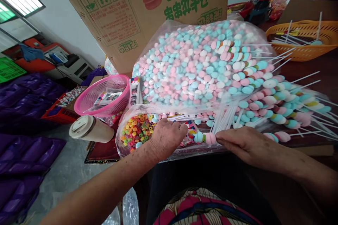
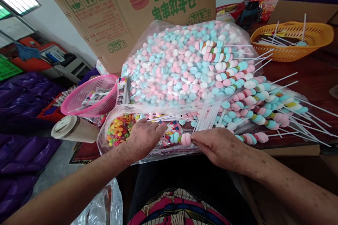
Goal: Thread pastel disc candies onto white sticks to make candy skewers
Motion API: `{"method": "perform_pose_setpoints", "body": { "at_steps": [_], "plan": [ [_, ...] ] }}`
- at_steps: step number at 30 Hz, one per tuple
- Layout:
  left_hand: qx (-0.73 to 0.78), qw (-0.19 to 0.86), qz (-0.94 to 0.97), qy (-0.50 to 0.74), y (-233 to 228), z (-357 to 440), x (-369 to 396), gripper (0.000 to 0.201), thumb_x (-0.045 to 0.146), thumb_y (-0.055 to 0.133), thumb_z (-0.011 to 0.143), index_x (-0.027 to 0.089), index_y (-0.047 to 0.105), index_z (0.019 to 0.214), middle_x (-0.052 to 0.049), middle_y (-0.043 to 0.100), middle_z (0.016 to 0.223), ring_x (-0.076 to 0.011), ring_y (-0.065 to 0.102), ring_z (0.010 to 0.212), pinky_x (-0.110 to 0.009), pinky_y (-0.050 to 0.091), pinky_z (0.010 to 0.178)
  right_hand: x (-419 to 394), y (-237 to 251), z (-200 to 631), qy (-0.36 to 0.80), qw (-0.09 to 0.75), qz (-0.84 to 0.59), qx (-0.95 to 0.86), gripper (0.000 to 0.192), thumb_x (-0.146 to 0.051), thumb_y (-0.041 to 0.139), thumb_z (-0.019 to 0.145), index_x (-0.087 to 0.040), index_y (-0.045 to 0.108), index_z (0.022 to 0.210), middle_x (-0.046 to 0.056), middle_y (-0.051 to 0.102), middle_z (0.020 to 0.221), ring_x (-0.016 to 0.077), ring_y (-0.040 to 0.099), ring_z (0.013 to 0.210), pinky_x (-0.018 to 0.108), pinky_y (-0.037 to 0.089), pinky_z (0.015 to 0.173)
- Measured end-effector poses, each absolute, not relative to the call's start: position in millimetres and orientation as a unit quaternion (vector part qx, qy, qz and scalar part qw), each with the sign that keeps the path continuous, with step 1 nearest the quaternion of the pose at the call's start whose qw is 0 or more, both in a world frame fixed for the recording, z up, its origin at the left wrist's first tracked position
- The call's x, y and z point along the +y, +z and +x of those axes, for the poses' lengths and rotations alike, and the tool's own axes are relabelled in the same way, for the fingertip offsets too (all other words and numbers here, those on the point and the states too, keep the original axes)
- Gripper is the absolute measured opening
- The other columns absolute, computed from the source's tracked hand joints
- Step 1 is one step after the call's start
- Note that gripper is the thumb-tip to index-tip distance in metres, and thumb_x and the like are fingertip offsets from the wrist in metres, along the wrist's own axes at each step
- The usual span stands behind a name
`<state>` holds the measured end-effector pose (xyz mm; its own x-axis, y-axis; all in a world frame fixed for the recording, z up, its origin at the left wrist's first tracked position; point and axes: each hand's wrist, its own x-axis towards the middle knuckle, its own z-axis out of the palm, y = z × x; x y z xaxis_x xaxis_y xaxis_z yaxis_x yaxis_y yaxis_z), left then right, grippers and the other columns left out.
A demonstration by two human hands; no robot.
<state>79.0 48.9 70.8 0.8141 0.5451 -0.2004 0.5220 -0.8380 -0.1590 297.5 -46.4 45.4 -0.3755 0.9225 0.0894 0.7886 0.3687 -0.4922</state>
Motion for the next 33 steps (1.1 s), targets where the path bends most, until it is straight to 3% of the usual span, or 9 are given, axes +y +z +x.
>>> {"method": "perform_pose_setpoints", "body": {
  "at_steps": [3,6,9,11,14,22,33],
  "plan": [
    [-0.298,-0.005,-0.948,0.111,73.7,77.4,48.4,0.026,0.031,0.056,0.083,0.017,0.057,0.105,-0.009,0.067,0.09,-0.0252,0.062,0.086,-0.037,0.043,0.078,-47.1,45.7,297.8,0.187,0.19,-0.538,-0.8,0.029,-0.026,0.035,0.094,-0.02,0.055,0.073,-0.002,0.059,0.06,0.012,0.054,0.054,0.024,0.03,0.051],
    [-0.271,-0.217,-0.93,0.125,84.3,78.5,57.4,0.057,0.051,0.07,0.066,0.021,0.055,0.112,-0.004,0.066,0.096,-0.0239,0.061,0.088,-0.031,0.044,0.073,-47.8,44.8,296.7,0.131,0.203,-0.512,-0.824,0.023,-0.019,0.036,0.092,-0.02,0.057,0.081,-0.001,0.061,0.065,0.0127,0.055,0.058,0.025,0.03,0.053],
    [-0.235,-0.417,-0.856,0.194,88.6,80.4,68.2,0.036,0.045,0.069,0.069,0.019,0.061,0.092,0.002,0.063,0.078,-0.0156,0.059,0.072,-0.024,0.042,0.063,-48.6,44.0,295.1,0.007,0.212,-0.46,-0.862,0.024,-0.009,0.036,0.088,-0.018,0.058,0.087,0.0,0.059,0.064,0.0137,0.053,0.058,0.027,0.029,0.055],
    [-0.235,-0.478,-0.809,0.248,85.6,80.2,72.4,0.025,0.038,0.069,0.069,0.017,0.059,0.081,0.005,0.057,0.066,-0.0116,0.055,0.061,-0.021,0.039,0.056,-49.1,43.4,296.1,-0.092,0.202,-0.429,-0.876,0.025,-0.005,0.037,0.085,-0.016,0.058,0.092,0.0,0.056,0.061,0.0148,0.05,0.057,0.029,0.028,0.056],
    [-0.241,-0.505,-0.779,0.285,78.1,78.3,73.2,0.024,0.034,0.071,0.066,0.018,0.054,0.075,0.007,0.052,0.061,-0.0094,0.051,0.055,-0.02,0.037,0.052,-49.9,42.1,300.2,-0.171,0.187,-0.385,-0.888,0.024,-0.006,0.04,0.084,-0.014,0.056,0.101,0.001,0.056,0.064,0.0157,0.048,0.059,0.031,0.029,0.058],
    [-0.25,-0.566,-0.731,0.288,77.3,79.6,69.1,0.03,0.033,0.076,0.06,0.019,0.053,0.074,0.007,0.051,0.061,-0.0092,0.048,0.055,-0.02,0.038,0.049,-49.1,38.4,302.2,-0.177,0.2,-0.382,-0.885,0.022,-0.007,0.041,0.086,-0.016,0.051,0.104,0.0,0.057,0.066,0.0165,0.049,0.061,0.032,0.031,0.059],
    [-0.294,-0.452,-0.813,0.219,83.7,78.8,61.5,0.029,0.041,0.073,0.062,0.018,0.058,0.072,0.007,0.05,0.057,-0.0095,0.047,0.054,-0.02,0.034,0.051,-49.8,41.6,301.7,-0.161,0.2,-0.387,-0.886,0.023,-0.002,0.037,0.084,-0.013,0.052,0.099,0.0,0.056,0.062,0.016,0.05,0.057,0.032,0.03,0.058]
  ]
}}
